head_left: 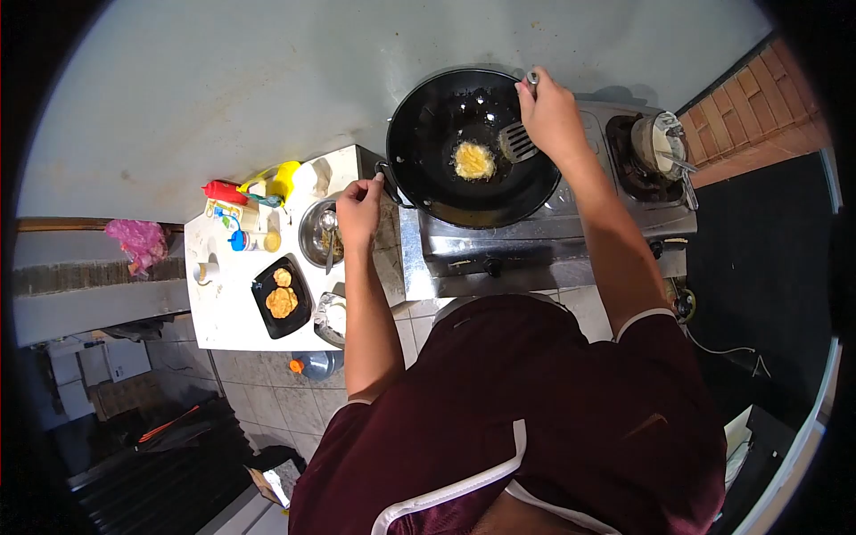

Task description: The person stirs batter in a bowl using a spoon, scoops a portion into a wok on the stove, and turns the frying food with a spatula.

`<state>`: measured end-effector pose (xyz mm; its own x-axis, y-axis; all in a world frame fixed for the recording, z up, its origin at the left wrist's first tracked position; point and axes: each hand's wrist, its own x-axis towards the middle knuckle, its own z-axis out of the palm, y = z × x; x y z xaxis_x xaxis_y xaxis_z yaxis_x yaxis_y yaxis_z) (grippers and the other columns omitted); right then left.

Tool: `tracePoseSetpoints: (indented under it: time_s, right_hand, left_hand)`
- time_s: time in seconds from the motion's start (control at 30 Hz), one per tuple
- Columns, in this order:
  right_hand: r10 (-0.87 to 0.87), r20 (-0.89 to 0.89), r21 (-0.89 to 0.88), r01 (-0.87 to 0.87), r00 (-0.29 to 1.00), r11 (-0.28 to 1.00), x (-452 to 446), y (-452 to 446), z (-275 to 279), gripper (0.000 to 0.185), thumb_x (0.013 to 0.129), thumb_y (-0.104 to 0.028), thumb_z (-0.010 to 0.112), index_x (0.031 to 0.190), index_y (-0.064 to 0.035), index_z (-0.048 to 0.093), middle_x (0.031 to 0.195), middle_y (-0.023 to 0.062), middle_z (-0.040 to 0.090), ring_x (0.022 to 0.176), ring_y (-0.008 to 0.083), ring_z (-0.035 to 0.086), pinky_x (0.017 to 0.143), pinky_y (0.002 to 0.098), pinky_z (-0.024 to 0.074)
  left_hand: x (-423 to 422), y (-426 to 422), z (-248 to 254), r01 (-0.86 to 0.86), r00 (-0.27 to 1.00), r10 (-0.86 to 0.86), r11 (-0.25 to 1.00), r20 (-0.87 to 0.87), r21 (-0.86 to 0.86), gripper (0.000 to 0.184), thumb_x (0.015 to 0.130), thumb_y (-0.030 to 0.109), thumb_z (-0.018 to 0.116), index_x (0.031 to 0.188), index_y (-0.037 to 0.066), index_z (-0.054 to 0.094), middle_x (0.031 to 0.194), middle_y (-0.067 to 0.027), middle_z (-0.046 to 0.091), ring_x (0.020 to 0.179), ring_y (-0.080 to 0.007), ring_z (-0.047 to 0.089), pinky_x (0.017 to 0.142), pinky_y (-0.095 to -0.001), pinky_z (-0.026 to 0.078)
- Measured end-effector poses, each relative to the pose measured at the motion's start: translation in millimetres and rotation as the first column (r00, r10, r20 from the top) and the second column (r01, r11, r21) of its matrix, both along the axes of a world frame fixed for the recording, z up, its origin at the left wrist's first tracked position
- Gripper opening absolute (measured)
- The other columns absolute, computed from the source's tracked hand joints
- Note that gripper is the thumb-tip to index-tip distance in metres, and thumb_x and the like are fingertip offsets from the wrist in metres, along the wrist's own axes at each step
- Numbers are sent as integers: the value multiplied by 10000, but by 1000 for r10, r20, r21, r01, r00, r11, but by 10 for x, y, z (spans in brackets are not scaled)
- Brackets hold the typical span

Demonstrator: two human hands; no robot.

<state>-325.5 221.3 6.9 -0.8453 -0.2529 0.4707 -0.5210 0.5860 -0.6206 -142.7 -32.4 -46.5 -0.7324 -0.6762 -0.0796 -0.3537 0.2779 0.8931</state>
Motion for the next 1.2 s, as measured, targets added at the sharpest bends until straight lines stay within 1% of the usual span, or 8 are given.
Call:
tracePoseSetpoints:
  time_s: [0.1,0.17,0.27,0.57,0.7,0.77,0.97,1.2]
  right_hand:
    - [0,-38,14,1,999,1000,43,-77,24,208,893,-174,577,959,19,534,853,221,641,804,428,611,708,474,487]
    - [74,-57,-162,-82,996,983,97,-97,87,163,888,-147,600,897,2,535,754,196,619,699,394,605,634,407,481]
    - [56,-151,-111,-73,987,991,100,-103,164,153,889,-137,597,887,3,536,756,189,623,692,375,615,629,401,481]
    - [-4,-93,37,7,996,999,-63,-2,99,246,901,-172,564,1043,28,546,878,237,634,811,426,613,714,477,491]
    - [13,-82,36,-11,997,999,-52,-12,56,249,898,-172,568,1046,26,547,873,237,637,808,426,615,715,480,491]
    - [25,-96,28,-23,995,999,-50,-45,14,225,894,-175,572,1005,18,545,843,234,636,790,427,614,704,480,489]
    - [138,-55,-168,-146,989,975,127,-126,212,178,895,-184,570,940,-15,535,804,212,635,765,431,605,676,477,482]
    - [90,-84,-51,-94,992,994,15,-84,98,168,897,-173,565,952,-17,537,826,211,634,786,422,606,686,472,482]
  left_hand:
    - [-15,-3,25,3,1000,-3,999,-13,51,305,862,286,691,799,-9,644,695,10,578,643,-70,458,617,-225,388]
    - [-7,16,64,-13,999,13,1000,40,-11,310,856,299,696,797,-1,647,691,10,579,642,-71,460,621,-229,391]
    - [1,41,88,-18,999,18,1000,35,0,316,850,309,701,790,4,648,688,9,580,645,-73,464,627,-233,396]
    - [1,59,89,-18,1000,17,998,-6,-61,309,862,272,687,772,-19,639,641,11,566,592,-58,448,557,-229,384]
    - [-2,16,46,-5,999,6,999,42,-35,330,857,317,691,815,-8,656,708,-2,599,658,-77,486,643,-227,406]
    - [-18,-1,-13,-13,999,13,1000,-36,-13,314,860,279,689,764,-15,634,629,14,559,588,-58,446,558,-231,388]
    - [-15,0,-34,-16,999,14,999,-42,-34,318,861,284,690,763,-13,633,621,18,550,578,-60,442,552,-231,385]
    - [-1,80,109,-38,999,38,999,-11,-7,319,864,282,687,778,-20,635,667,-11,584,623,-74,466,597,-233,399]
